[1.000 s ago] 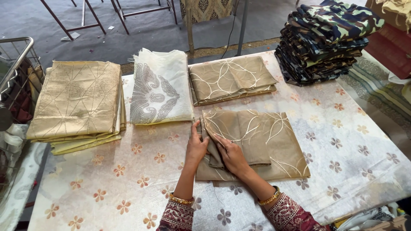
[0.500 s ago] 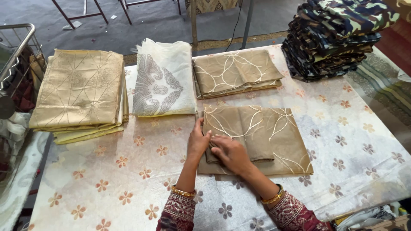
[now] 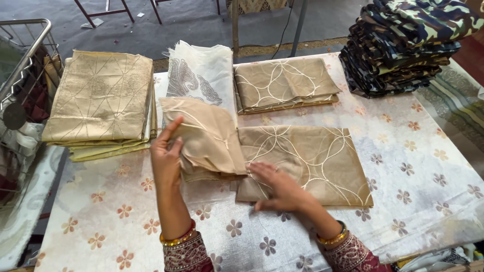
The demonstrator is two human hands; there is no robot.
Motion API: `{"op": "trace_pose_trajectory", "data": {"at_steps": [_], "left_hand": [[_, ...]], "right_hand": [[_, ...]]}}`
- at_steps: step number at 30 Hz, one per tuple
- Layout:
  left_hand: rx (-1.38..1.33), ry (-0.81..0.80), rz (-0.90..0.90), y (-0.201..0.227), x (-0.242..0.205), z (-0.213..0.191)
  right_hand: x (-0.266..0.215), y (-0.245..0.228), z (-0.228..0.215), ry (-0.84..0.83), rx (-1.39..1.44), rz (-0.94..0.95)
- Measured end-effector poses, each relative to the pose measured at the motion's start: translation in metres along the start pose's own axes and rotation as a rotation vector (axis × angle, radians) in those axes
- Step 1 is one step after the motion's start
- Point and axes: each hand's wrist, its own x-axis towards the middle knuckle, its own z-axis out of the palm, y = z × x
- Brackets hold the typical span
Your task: Folding various pieces of cloth and fabric and stacking them on a table or in a basket.
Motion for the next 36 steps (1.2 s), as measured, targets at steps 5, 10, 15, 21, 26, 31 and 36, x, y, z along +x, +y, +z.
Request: {"op": "trace_pose_trajectory", "data": {"at_steps": [5,10,15,21,26,31,36], "left_hand": [[-0.003,0.035,0.170,0.008,-0.003,-0.028],[-0.053,-0.011,0.302,0.008,-0.003,-0.042],[-0.058,-0.009,0.287,0.009,-0.003,-0.040],[0.005,0.014,0.296,0.003,0.003,-0.041],[0.051,0.006,0.321,-0.001,0.005,-0.038],[0.093,-0.016,0.289,-0.002,0.003,-0.026],[0.158,-0.051,0.279,0.003,-0.007,-0.008]], "right_hand": [[0.000,0.012,0.050,-0.186,-0.291,0.039],[0.004,0.016,0.060,-0.120,-0.352,0.128],[0.011,0.016,0.076,-0.089,-0.535,0.153],[0.030,-0.013,0.018,0.022,0.068,0.537],[0.019,0.030,-0.006,0.364,0.558,0.698],[0.004,0.063,-0.050,0.687,1.294,0.615],[-0.006,0.069,-0.066,0.760,1.522,0.450]]}}
